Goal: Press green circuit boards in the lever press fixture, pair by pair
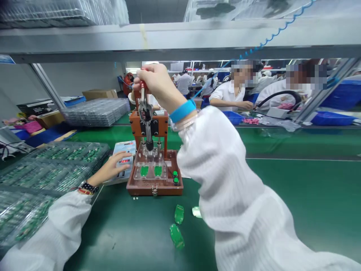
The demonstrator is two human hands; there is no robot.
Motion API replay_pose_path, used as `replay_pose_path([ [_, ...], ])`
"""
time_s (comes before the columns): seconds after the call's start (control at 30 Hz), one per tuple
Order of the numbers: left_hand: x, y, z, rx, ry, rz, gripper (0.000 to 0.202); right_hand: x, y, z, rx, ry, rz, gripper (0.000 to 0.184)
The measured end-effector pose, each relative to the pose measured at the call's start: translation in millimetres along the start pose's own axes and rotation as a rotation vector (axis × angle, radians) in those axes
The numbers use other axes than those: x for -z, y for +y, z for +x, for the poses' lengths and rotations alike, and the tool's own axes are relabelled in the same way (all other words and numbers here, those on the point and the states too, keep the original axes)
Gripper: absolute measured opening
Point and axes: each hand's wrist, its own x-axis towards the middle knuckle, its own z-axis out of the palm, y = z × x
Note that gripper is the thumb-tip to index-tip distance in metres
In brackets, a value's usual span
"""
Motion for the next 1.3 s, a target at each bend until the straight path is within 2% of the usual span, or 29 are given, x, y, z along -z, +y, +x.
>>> replay_pose_path([
  [0.03, 4.2, -11.4, 4.4, 0.034, -0.035, 0.037, 0.057, -1.9, -11.2, -13.0, 0.069, 0.017, -0.023, 0.024],
  [0.13, 11.5, -36.7, 17.1, 0.075, -0.141, 0.104, 0.082, -11.2, -32.6, -72.7, 0.215, 0.054, -0.173, 0.026],
  [0.23, 11.5, -44.9, 24.6, 0.047, -0.173, 0.111, 0.090, -27.7, -25.0, -132.3, 0.338, 0.147, -0.322, 0.027],
  [0.33, 7.9, -43.1, 25.0, 0.026, -0.183, 0.101, 0.089, -41.9, -5.2, -162.8, 0.327, 0.150, -0.305, 0.032],
  [0.47, 5.9, -40.4, 19.3, 0.016, -0.175, 0.074, 0.089, -50.6, 3.2, -165.7, 0.276, 0.187, -0.227, 0.030],
  [0.6, 12.4, -41.6, 12.7, 0.004, -0.162, 0.020, 0.104, -55.0, 0.0, -164.6, 0.232, 0.220, -0.170, 0.027],
  [0.8, 25.0, -51.4, 6.7, -0.001, -0.245, -0.050, 0.106, -60.4, 6.1, -168.0, 0.245, 0.254, -0.133, 0.025],
  [1.0, 30.7, -58.8, 8.3, 0.121, -0.345, 0.030, 0.106, -65.1, 8.4, -167.4, 0.227, 0.301, -0.103, 0.020],
  [1.13, 34.9, -50.2, 13.2, 0.125, -0.353, 0.103, 0.115, -65.2, 10.6, -168.3, 0.230, 0.306, -0.087, 0.021],
  [1.3, 40.3, -41.6, 19.7, 0.194, -0.491, 0.221, 0.130, -64.0, 14.2, -169.8, 0.279, 0.328, -0.144, 0.021],
])
